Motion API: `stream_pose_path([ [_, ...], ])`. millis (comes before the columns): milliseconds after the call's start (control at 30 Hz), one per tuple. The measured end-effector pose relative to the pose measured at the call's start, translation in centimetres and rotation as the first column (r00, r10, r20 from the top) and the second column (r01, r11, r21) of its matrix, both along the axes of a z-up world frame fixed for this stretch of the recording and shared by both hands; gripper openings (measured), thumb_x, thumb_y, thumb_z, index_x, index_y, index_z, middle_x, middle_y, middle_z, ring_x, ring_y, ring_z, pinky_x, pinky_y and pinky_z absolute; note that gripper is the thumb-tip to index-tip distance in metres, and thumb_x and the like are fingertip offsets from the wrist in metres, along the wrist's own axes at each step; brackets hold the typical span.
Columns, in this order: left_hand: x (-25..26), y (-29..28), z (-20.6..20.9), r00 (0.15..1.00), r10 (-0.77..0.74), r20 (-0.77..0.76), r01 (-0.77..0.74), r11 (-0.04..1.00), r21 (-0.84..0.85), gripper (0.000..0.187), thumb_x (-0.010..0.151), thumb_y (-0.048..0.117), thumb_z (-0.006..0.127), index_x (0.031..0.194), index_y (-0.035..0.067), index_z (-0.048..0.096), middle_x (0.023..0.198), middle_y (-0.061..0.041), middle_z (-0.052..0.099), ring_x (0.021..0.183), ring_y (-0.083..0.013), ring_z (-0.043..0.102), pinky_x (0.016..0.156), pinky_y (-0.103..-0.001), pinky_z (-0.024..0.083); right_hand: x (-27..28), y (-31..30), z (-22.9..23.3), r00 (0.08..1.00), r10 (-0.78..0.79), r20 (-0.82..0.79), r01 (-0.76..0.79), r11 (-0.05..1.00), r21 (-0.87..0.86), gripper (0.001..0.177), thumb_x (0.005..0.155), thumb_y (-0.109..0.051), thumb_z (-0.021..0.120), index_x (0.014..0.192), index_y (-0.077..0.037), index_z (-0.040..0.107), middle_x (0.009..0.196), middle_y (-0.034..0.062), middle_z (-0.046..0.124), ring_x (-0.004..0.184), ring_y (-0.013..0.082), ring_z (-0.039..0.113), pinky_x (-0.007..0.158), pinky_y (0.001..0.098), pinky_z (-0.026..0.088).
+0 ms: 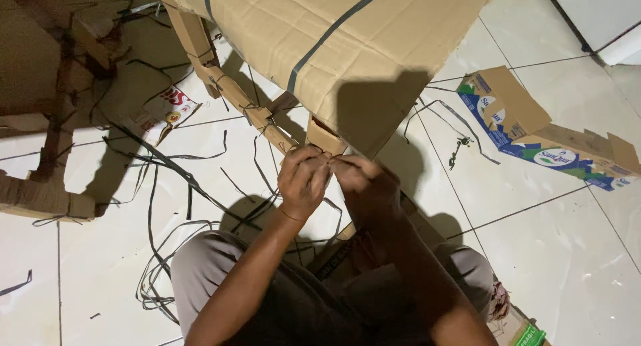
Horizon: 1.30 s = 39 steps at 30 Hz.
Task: Wrapping the legs of a wooden chair with cardboard and securing them with plastic ties
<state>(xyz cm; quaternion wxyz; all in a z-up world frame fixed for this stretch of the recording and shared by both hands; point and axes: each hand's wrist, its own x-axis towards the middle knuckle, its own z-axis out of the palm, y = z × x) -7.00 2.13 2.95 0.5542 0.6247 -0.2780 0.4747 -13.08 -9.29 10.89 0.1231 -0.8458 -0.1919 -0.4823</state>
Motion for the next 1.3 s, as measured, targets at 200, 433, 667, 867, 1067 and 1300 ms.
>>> stream_pose_path([
  [200,0.2,-0.2,-1.7,0.997,0.019,-0.081,-0.019,1.000,0.000,0.002,0.094,0.011,0.074,0.096,0.010,0.073,0.099,-0.006,0.066,0.088,-0.0277,0.072,0.076,-0.040,0.061,1.9,-3.3,-4.4,0.994,0.085,0.063,-0.069,0.973,-0.218,0.016,0.096,-0.015,0.069,0.112,-0.017,0.070,0.108,0.0012,0.068,0.085,0.0194,0.066,0.071,0.0311,0.058],
  [433,0.2,0.0,-1.9,0.993,-0.031,-0.114,0.033,0.999,0.015,0.003,0.097,0.008,0.068,0.098,0.007,0.071,0.100,-0.010,0.063,0.092,-0.0321,0.071,0.082,-0.043,0.059,0.6,-1.1,1.6,0.998,0.044,-0.042,-0.053,0.974,-0.219,0.009,0.100,-0.009,0.062,0.097,-0.014,0.069,0.080,0.0023,0.058,0.071,0.0246,0.062,0.064,0.0301,0.054],
  [667,0.9,-0.6,-3.4,0.994,-0.062,-0.085,0.057,0.997,-0.052,0.006,0.098,0.013,0.068,0.099,0.008,0.068,0.101,-0.011,0.063,0.096,-0.0295,0.067,0.087,-0.042,0.056,1.3,-1.2,0.9,0.976,-0.001,-0.218,-0.037,0.985,-0.169,0.015,0.102,-0.013,0.056,0.090,-0.016,0.065,0.065,0.0046,0.056,0.050,0.0308,0.060,0.054,0.0383,0.050],
  [867,0.4,-0.1,-3.5,0.994,-0.088,-0.069,0.089,0.996,0.011,0.029,0.089,0.032,0.077,0.104,0.009,0.066,0.106,-0.012,0.062,0.105,-0.0334,0.065,0.095,-0.046,0.053,0.3,-0.5,1.8,0.840,0.226,-0.493,-0.078,0.950,0.302,0.017,0.102,-0.015,0.062,0.087,-0.010,0.067,0.058,0.0162,0.058,0.052,0.0415,0.061,0.049,0.0418,0.048],
  [1067,-0.2,-0.3,-1.4,0.985,-0.171,-0.001,0.171,0.984,-0.046,0.014,0.088,0.012,0.082,0.091,0.004,0.071,0.095,-0.013,0.071,0.086,-0.0315,0.072,0.079,-0.041,0.059,-0.3,-0.6,1.5,0.687,0.169,-0.706,0.203,0.889,0.410,0.011,0.096,-0.024,0.070,0.089,-0.017,0.074,0.057,0.0143,0.065,0.052,0.0326,0.062,0.055,0.0361,0.050],
  [1300,0.3,0.0,-1.6,0.982,-0.185,-0.041,0.182,0.981,-0.071,0.023,0.082,0.015,0.088,0.091,0.003,0.071,0.091,-0.012,0.072,0.082,-0.0299,0.073,0.075,-0.041,0.061,1.0,0.6,3.4,0.536,0.094,-0.839,0.442,0.815,0.374,0.045,0.093,-0.037,0.077,0.073,0.002,0.064,0.056,0.0276,0.051,0.052,0.0356,0.052,0.052,0.0425,0.045],
])
